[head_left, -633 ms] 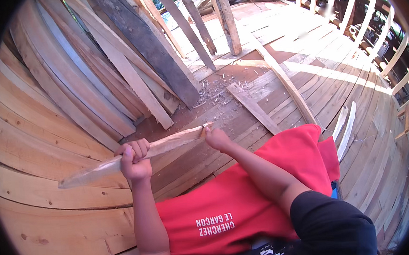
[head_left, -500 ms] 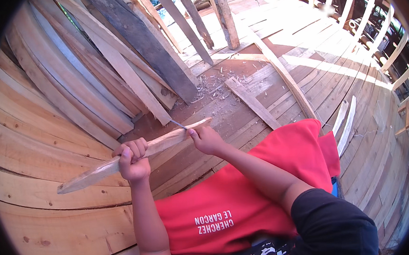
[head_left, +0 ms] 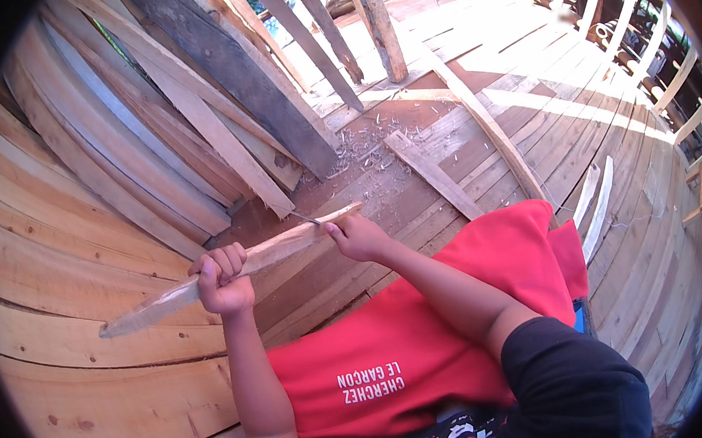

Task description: The person sits on the floor of a wooden workshop and carves a long, thin piece of wood using a small knife. They hold the wood in their left hand and use the knife in their right hand to shave off thin strips of wood, gradually shaping the piece.

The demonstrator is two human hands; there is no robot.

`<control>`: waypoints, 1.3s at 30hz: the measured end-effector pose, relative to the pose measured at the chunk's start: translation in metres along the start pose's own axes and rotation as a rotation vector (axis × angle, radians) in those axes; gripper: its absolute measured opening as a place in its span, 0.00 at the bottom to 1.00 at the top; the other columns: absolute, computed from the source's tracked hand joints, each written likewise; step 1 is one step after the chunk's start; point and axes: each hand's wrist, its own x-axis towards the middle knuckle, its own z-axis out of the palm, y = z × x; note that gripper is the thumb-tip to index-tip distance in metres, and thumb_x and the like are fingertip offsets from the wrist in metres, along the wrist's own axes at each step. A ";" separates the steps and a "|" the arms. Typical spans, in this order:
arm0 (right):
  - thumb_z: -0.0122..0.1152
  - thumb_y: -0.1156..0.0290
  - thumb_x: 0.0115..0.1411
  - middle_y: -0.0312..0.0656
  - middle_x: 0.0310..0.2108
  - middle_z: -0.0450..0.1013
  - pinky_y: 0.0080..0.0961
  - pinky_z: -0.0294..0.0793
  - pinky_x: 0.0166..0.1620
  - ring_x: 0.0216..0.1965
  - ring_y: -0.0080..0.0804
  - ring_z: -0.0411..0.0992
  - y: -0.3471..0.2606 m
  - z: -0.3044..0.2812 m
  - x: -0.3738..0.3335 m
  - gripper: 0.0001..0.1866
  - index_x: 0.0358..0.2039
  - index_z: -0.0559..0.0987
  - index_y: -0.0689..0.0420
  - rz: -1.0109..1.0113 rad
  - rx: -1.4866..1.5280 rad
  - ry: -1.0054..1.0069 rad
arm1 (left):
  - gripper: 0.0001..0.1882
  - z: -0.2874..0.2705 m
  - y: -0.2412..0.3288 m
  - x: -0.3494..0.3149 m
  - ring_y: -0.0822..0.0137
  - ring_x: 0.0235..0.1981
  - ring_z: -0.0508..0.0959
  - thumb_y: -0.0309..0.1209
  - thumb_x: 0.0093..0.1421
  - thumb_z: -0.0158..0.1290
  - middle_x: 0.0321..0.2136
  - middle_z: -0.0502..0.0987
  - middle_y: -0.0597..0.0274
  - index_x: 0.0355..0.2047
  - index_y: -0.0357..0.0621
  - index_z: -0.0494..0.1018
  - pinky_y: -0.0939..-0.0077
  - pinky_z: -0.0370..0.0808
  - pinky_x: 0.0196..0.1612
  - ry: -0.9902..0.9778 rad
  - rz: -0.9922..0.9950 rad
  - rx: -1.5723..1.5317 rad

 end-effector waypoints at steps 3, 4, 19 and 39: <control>0.38 0.50 0.70 0.64 0.35 0.76 0.52 0.73 0.47 0.42 0.63 0.75 0.011 0.003 0.005 0.31 0.36 0.79 0.67 0.163 0.024 0.077 | 0.22 0.001 0.000 0.003 0.74 0.14 0.47 0.32 0.63 0.44 0.10 0.50 0.72 0.14 0.53 0.49 0.73 0.50 0.24 0.011 -0.021 0.024; 0.38 0.50 0.70 0.64 0.35 0.76 0.53 0.73 0.47 0.42 0.63 0.75 0.015 0.004 0.008 0.31 0.35 0.79 0.67 0.206 0.031 0.066 | 0.21 0.000 0.000 0.003 0.74 0.13 0.47 0.31 0.62 0.44 0.10 0.50 0.71 0.14 0.52 0.49 0.72 0.49 0.22 0.042 -0.006 0.018; 0.37 0.44 0.69 0.56 0.28 0.76 0.42 0.76 0.28 0.29 0.51 0.77 0.036 0.008 0.019 0.35 0.37 0.78 0.69 0.287 0.021 -0.004 | 0.22 -0.022 0.005 0.001 0.73 0.15 0.48 0.34 0.61 0.46 0.11 0.50 0.71 0.13 0.51 0.50 0.72 0.51 0.24 0.010 -0.064 -0.053; 0.43 0.44 0.70 0.29 0.15 0.55 0.24 0.53 0.15 0.11 0.19 0.50 -0.047 -0.070 -0.033 0.24 0.30 0.66 0.53 0.322 0.337 -0.283 | 0.23 -0.013 0.003 -0.009 0.71 0.16 0.52 0.29 0.60 0.48 0.11 0.52 0.69 0.11 0.45 0.51 0.71 0.53 0.24 0.000 -0.137 -0.054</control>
